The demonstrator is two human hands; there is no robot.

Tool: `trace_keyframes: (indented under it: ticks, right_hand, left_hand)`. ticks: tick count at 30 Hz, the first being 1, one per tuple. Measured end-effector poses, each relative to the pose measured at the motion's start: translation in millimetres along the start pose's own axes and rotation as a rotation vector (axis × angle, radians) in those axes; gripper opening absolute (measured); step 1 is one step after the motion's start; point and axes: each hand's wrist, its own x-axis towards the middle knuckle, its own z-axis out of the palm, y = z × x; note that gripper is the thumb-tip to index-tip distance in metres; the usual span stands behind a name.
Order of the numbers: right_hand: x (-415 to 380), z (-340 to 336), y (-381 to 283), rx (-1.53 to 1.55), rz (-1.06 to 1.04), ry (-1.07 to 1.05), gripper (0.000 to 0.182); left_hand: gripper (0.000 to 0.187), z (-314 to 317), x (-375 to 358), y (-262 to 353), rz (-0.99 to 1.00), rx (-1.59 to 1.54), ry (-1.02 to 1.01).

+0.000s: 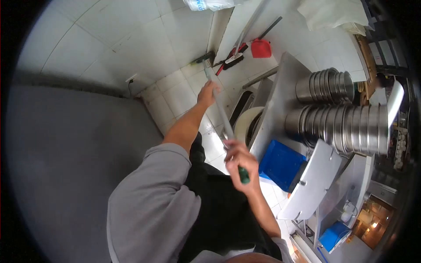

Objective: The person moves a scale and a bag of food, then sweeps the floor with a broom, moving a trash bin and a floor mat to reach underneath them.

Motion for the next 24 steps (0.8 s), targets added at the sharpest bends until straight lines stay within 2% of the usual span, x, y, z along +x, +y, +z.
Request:
trace_keyframes:
  ticks: [2, 5, 6, 7, 8, 10, 11, 13, 16, 17, 18, 19, 21, 22, 24]
  right_hand:
    - [6, -4, -16, -0.047, 0.059, -0.035, 0.023]
    - [20, -25, -50, -0.025, 0.088, 0.008, 0.024]
    - [26, -27, -62, -0.009, 0.065, 0.053, 0.026]
    - [27, -27, -68, 0.069, -0.009, 0.086, 0.03]
    - [33, -22, -74, 0.149, -0.037, 0.119, 0.03]
    - [27, -18, -38, 0.002, 0.073, 0.233, 0.035]
    - [36, -14, -19, -0.102, 0.096, 0.209, 0.042]
    - [39, -7, -7, 0.009, 0.072, 0.234, 0.046]
    - [35, -15, -46, -0.001, 0.105, 0.176, 0.046]
    - [27, -16, -68, 0.046, 0.214, 0.213, 0.06]
    - [24, -20, -74, 0.173, 0.06, 0.218, 0.06]
    - [26, -19, -80, 0.246, 0.016, 0.255, 0.059]
    - [33, -10, -72, 0.301, -0.018, 0.384, 0.059]
    - [27, -5, -44, 0.242, 0.135, 0.48, 0.056]
    - [39, 15, -16, 0.072, 0.118, 0.26, 0.052]
  left_hand:
    - [0.022, 13, -35, -29, -0.033, 0.006, 0.004]
    - [0.023, 8, -65, -10, -0.018, -0.018, 0.072]
    - [0.023, -6, -57, 14, -0.018, -0.046, 0.092]
    - [0.023, -24, -36, 48, -0.131, -0.134, 0.063]
    - [0.022, -19, -19, 50, -0.069, -0.109, 0.099]
    - [0.021, -11, 25, 40, 0.049, -0.048, 0.175]
    - [0.021, -6, 27, 23, 0.038, -0.086, 0.116]
    - [0.022, 14, 12, -22, 0.016, -0.163, -0.001]
    - [0.025, 19, -55, -7, -0.067, -0.097, 0.008]
    - [0.026, 8, -56, 11, -0.112, -0.092, -0.037]
    - [0.027, -12, -49, 41, -0.157, -0.088, -0.082]
    - [0.028, -24, -45, 58, -0.203, -0.086, -0.127]
    - [0.027, -30, -7, 37, -0.124, -0.028, -0.15]
    - [0.027, -31, 9, 24, -0.085, 0.002, -0.162]
    - [0.026, -46, 1, -25, -0.174, -0.002, -0.2]
